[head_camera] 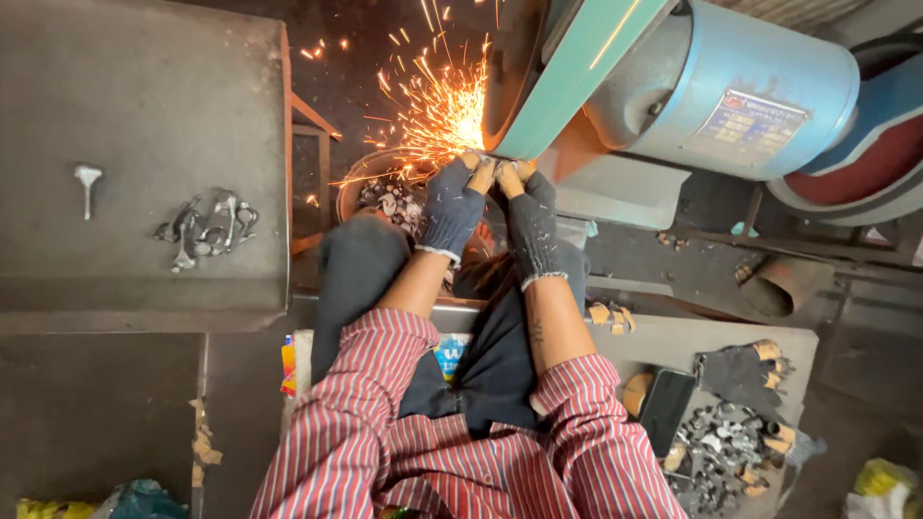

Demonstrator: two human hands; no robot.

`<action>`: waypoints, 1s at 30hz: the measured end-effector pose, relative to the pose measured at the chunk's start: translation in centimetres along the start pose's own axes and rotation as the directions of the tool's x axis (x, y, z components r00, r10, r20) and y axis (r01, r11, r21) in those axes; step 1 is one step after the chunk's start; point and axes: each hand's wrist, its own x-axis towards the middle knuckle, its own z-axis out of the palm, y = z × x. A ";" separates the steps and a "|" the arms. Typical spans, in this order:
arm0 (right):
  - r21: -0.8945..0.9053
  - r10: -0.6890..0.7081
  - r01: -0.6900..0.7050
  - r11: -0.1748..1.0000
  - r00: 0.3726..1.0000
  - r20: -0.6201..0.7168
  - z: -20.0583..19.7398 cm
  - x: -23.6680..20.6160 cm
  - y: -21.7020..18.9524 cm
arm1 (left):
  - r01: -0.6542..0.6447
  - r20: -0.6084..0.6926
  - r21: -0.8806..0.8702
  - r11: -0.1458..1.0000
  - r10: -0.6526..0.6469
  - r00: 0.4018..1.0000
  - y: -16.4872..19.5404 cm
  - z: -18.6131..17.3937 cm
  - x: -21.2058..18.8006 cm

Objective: The person sits on the floor at a belt grinder and grinds small metal castings, holding each piece against the moving belt with both hands until sparks fly. Finished pieces are placed on a metal tray beside them, and new pieces are picked up one at a time from a bucket.

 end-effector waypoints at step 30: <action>-0.934 -0.010 -0.199 0.298 0.977 -0.212 3.8 -10.9 -9.5 | -0.453 0.617 0.535 0.713 0.036 0.786 8.2 -5.0 -1.9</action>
